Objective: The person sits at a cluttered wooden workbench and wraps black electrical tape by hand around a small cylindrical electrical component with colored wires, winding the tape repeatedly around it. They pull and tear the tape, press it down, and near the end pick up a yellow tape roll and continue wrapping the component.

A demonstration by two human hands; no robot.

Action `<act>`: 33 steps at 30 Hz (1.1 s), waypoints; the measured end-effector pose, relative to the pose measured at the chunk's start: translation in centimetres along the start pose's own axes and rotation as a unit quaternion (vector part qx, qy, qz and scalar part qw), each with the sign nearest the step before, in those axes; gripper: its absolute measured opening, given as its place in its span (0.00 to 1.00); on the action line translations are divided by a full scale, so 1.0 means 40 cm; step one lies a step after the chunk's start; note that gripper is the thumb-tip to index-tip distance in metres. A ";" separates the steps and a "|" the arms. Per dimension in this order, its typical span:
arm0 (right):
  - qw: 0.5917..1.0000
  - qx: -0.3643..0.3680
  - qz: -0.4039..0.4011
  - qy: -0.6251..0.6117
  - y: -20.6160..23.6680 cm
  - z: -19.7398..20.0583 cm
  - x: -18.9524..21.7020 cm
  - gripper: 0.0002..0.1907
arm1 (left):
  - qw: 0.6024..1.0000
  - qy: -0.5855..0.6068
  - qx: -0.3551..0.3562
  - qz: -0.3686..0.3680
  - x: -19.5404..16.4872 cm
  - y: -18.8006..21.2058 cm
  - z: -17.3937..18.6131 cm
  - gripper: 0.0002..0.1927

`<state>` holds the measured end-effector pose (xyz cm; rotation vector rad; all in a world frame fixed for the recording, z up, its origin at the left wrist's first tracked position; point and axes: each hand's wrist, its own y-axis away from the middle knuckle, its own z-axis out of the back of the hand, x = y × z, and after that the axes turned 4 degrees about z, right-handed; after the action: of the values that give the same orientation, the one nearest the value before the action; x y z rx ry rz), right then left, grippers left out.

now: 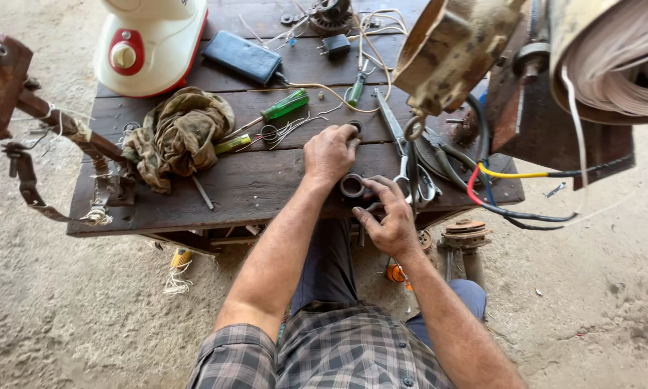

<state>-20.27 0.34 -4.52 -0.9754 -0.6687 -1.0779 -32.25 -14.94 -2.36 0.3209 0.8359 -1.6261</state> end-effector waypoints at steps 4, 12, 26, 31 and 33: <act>1.000 0.007 0.014 -0.014 0.007 0.020 -0.018 0.27 | 0.994 0.110 -0.001 0.007 -0.012 0.030 0.016 0.10; 0.921 -0.001 -0.140 -0.364 0.049 0.086 0.004 0.26 | 0.944 0.320 0.044 -0.063 -0.081 0.245 0.109 0.11; 0.990 -0.109 0.055 0.070 0.176 0.227 0.157 0.13 | 0.877 0.468 0.093 -0.050 -0.209 0.400 0.093 0.15; 0.978 -0.127 0.098 0.133 0.184 0.250 0.170 0.15 | 0.899 0.415 0.107 -0.086 -0.250 0.388 0.117 0.25; 0.977 -0.121 0.104 0.141 0.192 0.255 0.175 0.16 | 0.911 0.387 0.094 -0.106 -0.263 0.387 0.118 0.25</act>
<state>-10.57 7.79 3.38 -1.0496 -0.2009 -1.0997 -14.04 -10.65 2.29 1.0925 1.3384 -1.7955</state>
